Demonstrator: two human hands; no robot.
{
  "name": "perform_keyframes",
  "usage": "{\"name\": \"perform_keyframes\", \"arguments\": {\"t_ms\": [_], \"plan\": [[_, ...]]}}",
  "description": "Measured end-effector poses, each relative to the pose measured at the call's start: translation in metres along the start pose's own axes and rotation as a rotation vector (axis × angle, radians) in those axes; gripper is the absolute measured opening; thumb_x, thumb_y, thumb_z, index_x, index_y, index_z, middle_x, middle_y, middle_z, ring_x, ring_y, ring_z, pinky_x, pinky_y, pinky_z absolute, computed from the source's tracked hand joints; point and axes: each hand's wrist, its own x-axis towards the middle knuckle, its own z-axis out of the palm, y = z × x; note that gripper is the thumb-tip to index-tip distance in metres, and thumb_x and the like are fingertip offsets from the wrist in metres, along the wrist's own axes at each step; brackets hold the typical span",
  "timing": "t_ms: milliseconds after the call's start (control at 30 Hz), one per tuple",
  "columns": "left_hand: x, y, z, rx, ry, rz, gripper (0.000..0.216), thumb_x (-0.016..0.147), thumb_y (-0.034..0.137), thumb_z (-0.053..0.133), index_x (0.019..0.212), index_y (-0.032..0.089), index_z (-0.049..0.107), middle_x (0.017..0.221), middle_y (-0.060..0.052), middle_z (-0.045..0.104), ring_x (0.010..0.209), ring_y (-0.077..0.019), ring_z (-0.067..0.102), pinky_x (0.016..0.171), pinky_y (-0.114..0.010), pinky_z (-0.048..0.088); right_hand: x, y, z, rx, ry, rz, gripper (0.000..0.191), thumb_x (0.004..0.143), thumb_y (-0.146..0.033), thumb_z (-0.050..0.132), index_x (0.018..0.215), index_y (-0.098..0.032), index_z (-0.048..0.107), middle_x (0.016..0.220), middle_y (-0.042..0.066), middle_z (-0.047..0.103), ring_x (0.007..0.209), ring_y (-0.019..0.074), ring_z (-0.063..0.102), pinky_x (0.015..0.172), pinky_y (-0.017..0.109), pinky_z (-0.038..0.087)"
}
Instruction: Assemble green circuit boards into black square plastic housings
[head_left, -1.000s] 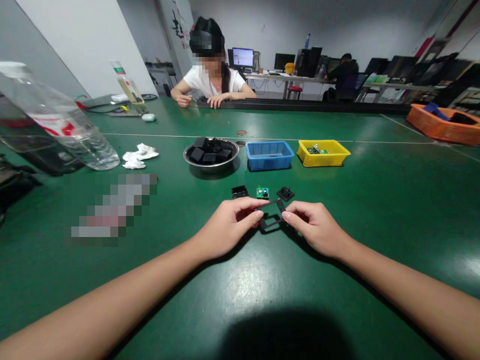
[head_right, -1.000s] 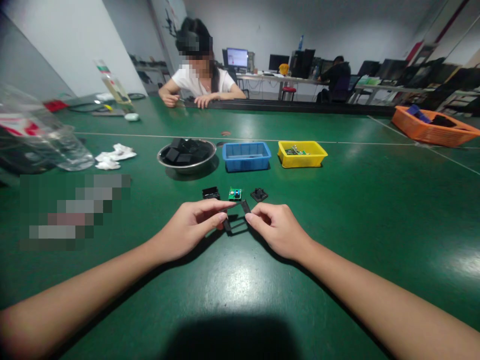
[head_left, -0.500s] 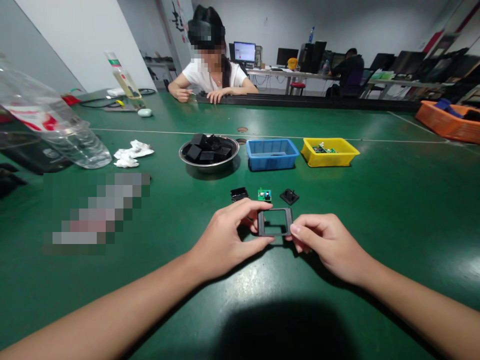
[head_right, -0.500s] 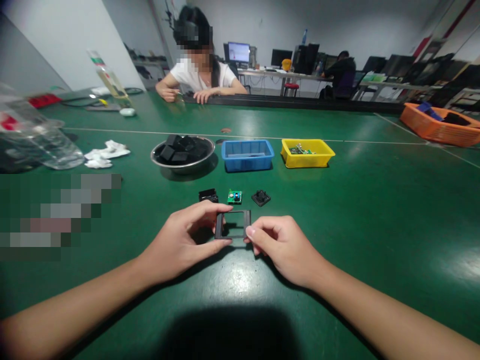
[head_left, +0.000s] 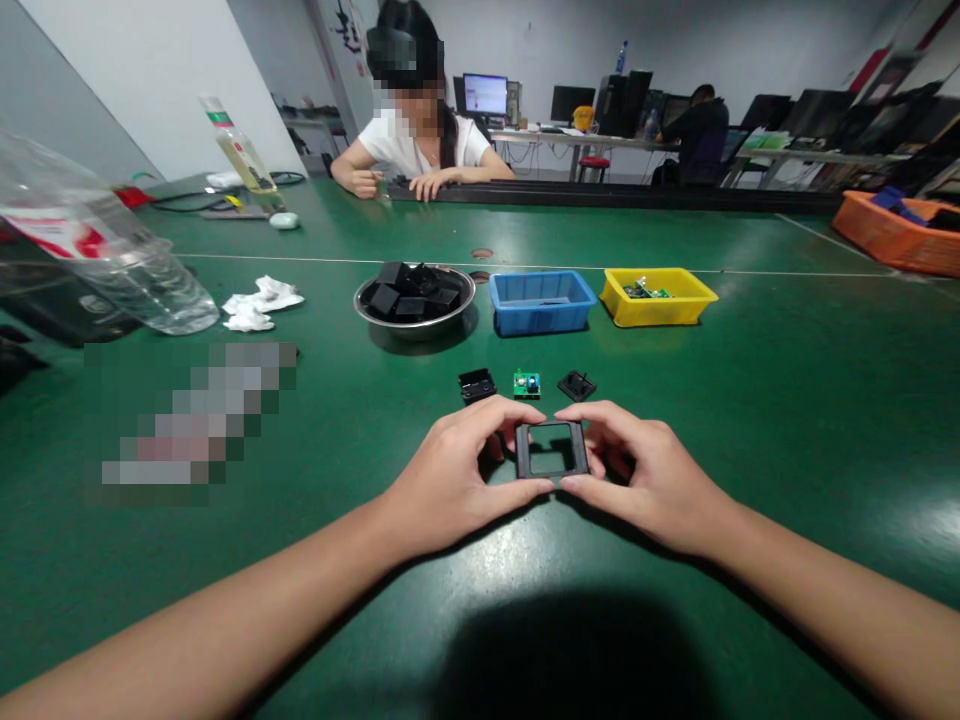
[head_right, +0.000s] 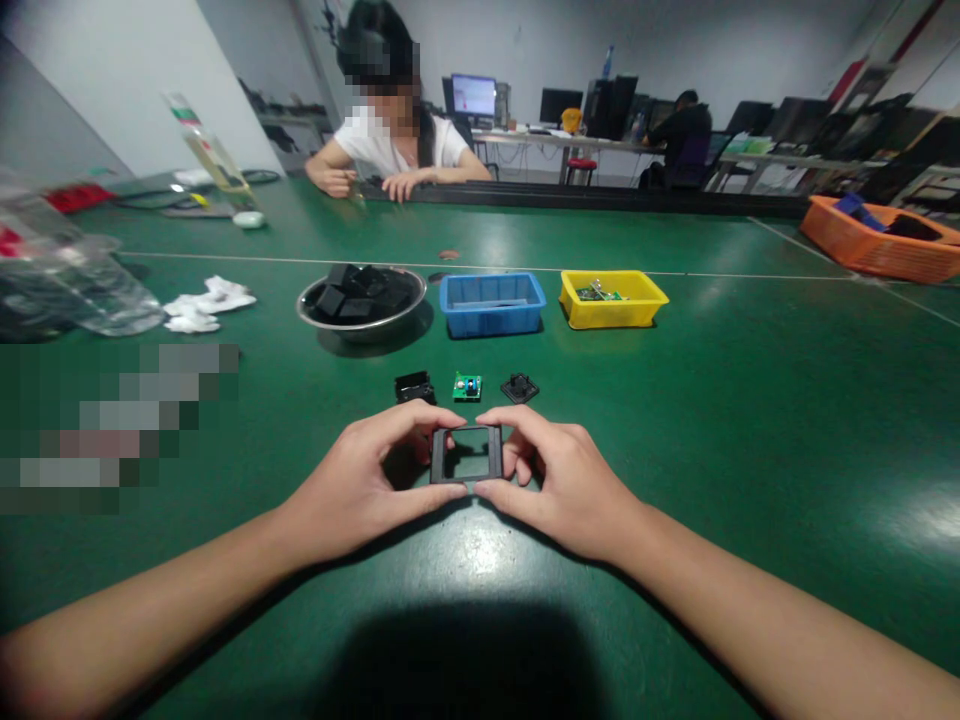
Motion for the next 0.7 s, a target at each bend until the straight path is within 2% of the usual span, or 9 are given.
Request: {"name": "perform_keyframes", "arguments": {"t_ms": [233, 500, 700], "plan": [[0.0012, 0.0033, -0.001, 0.058, 0.02, 0.058, 0.037, 0.081, 0.027, 0.08, 0.113, 0.016, 0.066, 0.095, -0.001, 0.07, 0.081, -0.0141, 0.064, 0.073, -0.025, 0.051, 0.0005, -0.0023, 0.0, -0.023, 0.008, -0.018, 0.043, 0.086, -0.026, 0.077, 0.125, -0.021, 0.059, 0.073, -0.007, 0.059, 0.062, 0.0096, 0.053, 0.059, 0.022, 0.04], [0.0004, 0.0062, 0.0024, 0.093, 0.055, 0.076, 0.031, 0.077, 0.021, 0.074, 0.106, 0.015, 0.065, 0.093, -0.001, 0.069, 0.078, -0.0135, 0.063, 0.072, -0.025, 0.051, -0.001, -0.005, -0.0001, -0.079, 0.016, -0.065, 0.043, 0.085, -0.027, 0.077, 0.124, -0.02, 0.06, 0.076, -0.006, 0.061, 0.063, 0.0097, 0.054, 0.06, 0.022, 0.041], [-0.001, 0.0037, 0.0024, 0.12, 0.047, 0.082, 0.036, 0.076, 0.016, 0.067, 0.112, 0.013, 0.065, 0.093, -0.002, 0.068, 0.08, -0.0144, 0.063, 0.076, -0.026, 0.052, 0.0016, -0.0034, 0.0006, -0.1, 0.032, -0.055, 0.041, 0.085, -0.026, 0.076, 0.123, -0.021, 0.06, 0.076, -0.005, 0.061, 0.064, 0.0104, 0.055, 0.062, 0.023, 0.042]]}}
